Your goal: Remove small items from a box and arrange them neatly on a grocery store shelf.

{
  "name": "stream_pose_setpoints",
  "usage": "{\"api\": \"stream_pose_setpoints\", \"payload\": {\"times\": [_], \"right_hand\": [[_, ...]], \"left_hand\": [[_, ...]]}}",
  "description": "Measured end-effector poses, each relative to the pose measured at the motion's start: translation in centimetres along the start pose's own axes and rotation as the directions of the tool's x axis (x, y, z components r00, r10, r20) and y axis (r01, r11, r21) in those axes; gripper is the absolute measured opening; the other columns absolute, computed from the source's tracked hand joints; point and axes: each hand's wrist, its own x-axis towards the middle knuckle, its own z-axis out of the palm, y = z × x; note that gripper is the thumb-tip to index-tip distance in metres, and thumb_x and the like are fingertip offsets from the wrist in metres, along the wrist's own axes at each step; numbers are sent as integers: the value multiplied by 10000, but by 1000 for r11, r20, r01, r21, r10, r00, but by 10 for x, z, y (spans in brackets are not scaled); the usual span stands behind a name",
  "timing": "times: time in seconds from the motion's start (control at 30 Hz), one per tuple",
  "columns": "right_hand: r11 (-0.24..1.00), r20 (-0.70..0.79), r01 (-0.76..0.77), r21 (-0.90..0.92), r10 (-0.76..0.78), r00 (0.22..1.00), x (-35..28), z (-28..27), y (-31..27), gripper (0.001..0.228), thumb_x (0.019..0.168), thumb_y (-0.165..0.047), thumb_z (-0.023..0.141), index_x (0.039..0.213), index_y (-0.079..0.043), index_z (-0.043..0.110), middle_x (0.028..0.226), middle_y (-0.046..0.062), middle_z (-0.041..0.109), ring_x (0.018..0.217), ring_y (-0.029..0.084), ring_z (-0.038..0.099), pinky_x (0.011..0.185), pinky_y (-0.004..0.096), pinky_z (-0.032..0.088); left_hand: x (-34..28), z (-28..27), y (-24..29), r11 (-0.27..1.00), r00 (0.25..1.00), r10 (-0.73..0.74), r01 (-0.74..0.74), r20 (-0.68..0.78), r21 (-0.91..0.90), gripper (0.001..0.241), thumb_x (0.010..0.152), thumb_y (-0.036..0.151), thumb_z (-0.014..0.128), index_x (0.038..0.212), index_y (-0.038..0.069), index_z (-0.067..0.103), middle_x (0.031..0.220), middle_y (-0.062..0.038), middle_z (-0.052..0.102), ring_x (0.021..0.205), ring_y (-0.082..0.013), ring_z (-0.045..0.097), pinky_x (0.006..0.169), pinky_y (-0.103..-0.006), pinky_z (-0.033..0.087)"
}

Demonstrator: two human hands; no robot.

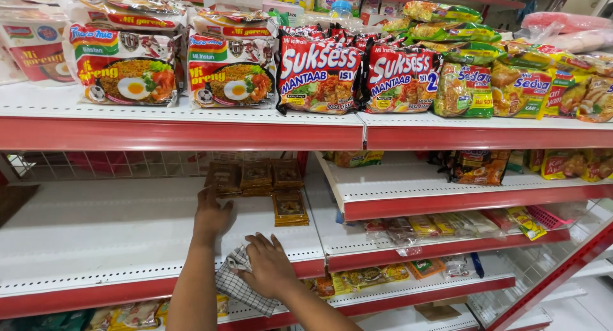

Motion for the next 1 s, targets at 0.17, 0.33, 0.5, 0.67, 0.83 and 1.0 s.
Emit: {"api": "stream_pose_setpoints", "payload": {"times": [0.17,0.33,0.5,0.67,0.83,1.0], "right_hand": [[1000,1,-1,2,1,1000,1,2,1,695,1016,-554,494,1338,62,488,1600,236,354,1545,378,222,1246,563,95],[1000,11,-3,-10,3,1000,3,3,1,700,1013,-549,496,1358,60,476,1602,237,340,1542,376,208,1241,559,82],[1000,11,-18,-1,18,1000,1,-1,-1,683,1012,-551,500,1337,50,493,1606,227,348,1550,367,217,1254,551,86],[1000,-11,-10,-5,10,1000,1,-4,-5,690,1004,-546,510,1350,50,485,1600,224,357,1541,365,236,1248,556,102],[999,21,12,-52,-11,1000,6,1,0,740,1008,-551,476,1427,55,412,1623,217,305,1537,354,219,1244,550,90],[994,60,-58,-87,63,996,3,-3,-10,810,1008,-633,348,1567,-50,292,1654,140,254,1548,294,206,1263,469,109]], "left_hand": [[22,28,-39,996,997,59,-62,-53,-65,662,858,247,703,1475,128,495,1496,-156,474,1058,-314,672,948,-438,552],[19,23,-32,982,986,122,-137,-118,-130,645,846,229,689,1462,128,525,1473,-152,514,1038,-300,682,927,-411,578],[0,5,-5,994,993,109,-110,-46,-8,731,847,204,732,1502,90,427,1449,-201,464,1003,-331,654,912,-445,529],[32,33,-57,986,986,38,-64,-164,-153,684,857,219,696,1493,66,497,1296,-224,617,1002,-346,685,927,-429,568],[11,6,-68,997,999,0,-4,-44,-82,521,863,252,740,1305,4,620,1218,-255,672,1091,-373,679,949,-442,553],[-67,-13,-93,932,938,320,-337,136,131,287,933,210,648,1175,88,743,1312,-134,721,1250,-357,648,1117,-405,509]]}}
